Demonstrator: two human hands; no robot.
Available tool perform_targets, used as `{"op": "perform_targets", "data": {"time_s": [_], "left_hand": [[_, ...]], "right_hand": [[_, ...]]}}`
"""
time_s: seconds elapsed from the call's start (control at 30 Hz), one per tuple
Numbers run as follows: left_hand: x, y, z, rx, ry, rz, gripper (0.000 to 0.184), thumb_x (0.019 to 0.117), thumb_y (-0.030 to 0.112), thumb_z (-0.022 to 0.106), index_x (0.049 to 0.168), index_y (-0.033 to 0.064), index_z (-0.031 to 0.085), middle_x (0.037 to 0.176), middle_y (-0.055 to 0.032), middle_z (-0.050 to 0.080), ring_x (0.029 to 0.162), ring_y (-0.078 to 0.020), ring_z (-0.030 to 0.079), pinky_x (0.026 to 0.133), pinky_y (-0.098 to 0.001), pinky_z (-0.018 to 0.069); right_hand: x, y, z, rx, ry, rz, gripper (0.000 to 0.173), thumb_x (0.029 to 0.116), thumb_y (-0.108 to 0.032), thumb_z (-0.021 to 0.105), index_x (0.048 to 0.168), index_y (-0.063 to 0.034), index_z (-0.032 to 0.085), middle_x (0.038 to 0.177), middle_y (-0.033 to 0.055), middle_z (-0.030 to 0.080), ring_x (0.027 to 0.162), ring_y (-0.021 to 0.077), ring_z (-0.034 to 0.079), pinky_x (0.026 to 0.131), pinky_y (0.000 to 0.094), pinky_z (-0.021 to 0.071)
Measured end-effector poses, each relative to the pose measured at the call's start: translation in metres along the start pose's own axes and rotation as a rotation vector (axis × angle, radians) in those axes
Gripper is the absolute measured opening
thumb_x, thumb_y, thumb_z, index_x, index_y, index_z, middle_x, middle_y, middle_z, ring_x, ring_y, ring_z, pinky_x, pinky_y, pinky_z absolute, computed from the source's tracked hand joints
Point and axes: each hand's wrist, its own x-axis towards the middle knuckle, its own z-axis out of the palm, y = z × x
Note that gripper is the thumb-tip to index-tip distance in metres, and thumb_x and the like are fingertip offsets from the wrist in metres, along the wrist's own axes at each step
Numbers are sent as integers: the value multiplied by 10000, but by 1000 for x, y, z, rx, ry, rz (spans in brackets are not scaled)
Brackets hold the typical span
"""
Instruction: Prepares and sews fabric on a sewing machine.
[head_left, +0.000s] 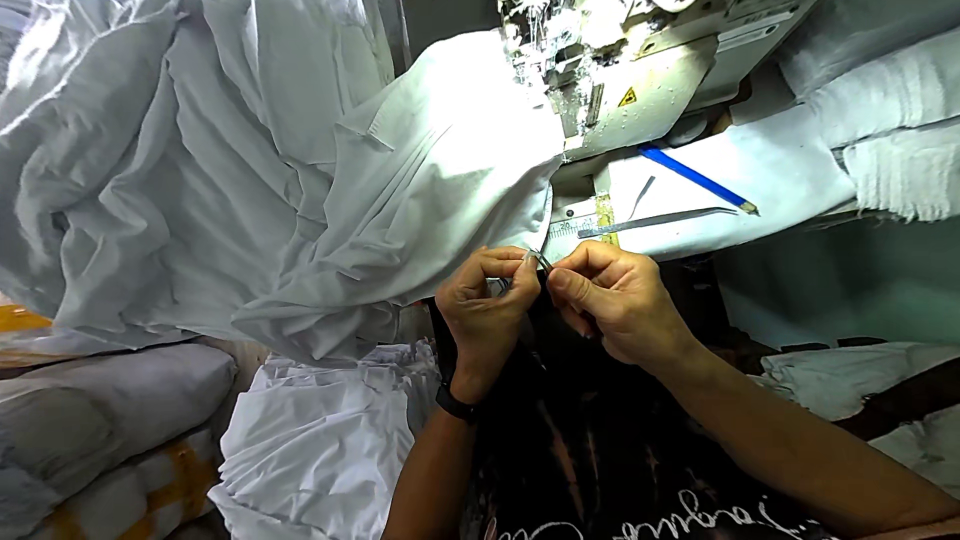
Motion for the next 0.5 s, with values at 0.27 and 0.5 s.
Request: {"op": "perform_targets", "data": {"time_s": [0.27,0.5], "left_hand": [[-1,-2,1,-36,22,-20,151,851,-56,680,785,79,670,879,6,717,849,-50,685,756,-216,574],[-3,-5,1,4,41,-10,154,841,-54,689,775,83,665,885,10,727,898,-58,692,841,-252,573]], "right_hand": [[3,0,3,10,-13,-53,82,997,-117,658,916,-106,649,679,-29,612,458,-2,492,421,131,437],[5,3,4,-25,5,-83,82,989,-114,666,910,-110,645,677,-40,612,463,-8,497,425,128,440]]}}
